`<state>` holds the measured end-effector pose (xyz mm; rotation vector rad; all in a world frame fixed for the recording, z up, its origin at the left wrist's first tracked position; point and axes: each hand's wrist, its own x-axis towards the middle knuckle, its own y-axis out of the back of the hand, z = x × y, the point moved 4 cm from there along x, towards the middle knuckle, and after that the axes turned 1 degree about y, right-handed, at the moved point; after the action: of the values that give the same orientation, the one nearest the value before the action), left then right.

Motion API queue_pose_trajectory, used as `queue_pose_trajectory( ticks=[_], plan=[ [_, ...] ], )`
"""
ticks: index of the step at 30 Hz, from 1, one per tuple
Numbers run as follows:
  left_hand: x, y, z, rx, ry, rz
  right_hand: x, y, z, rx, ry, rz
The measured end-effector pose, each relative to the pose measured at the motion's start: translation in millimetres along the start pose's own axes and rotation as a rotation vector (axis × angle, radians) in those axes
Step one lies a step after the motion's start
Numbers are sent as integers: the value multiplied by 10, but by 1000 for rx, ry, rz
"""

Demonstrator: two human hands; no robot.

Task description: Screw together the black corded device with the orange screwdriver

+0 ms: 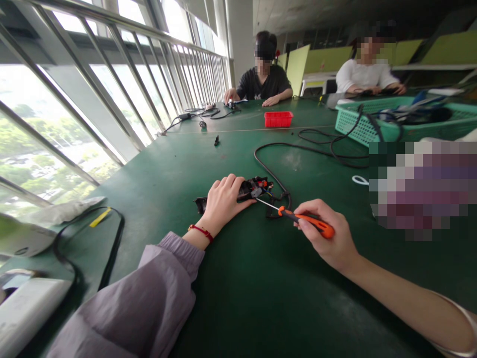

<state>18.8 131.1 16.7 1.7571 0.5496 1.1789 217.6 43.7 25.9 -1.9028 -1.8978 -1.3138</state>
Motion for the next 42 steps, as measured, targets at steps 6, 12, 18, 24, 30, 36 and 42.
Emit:
queue_pose_trajectory(
  ticks=[6,12,18,24,30,36,42],
  plan=[
    [-3,5,-5,-26,8,8,-25,31,-6,-17,24,40],
    [-2,6,-9,-21,2,13,-30,14,23,18,-11,18],
    [-1,-2,-9,-19,0,11,-18,10,50,99,-61,-26],
    [-3,17,4,-29,7,10,-34,27,69,102,-130,108],
    [-8,31,15,-27,68,-45,-54,59,132,135,-121,239],
    [-8,36,18,-37,76,-62,-62,20,148,195,-217,106],
    [-12,41,27,-32,66,-51,-51,32,129,193,-139,154]
  ],
)
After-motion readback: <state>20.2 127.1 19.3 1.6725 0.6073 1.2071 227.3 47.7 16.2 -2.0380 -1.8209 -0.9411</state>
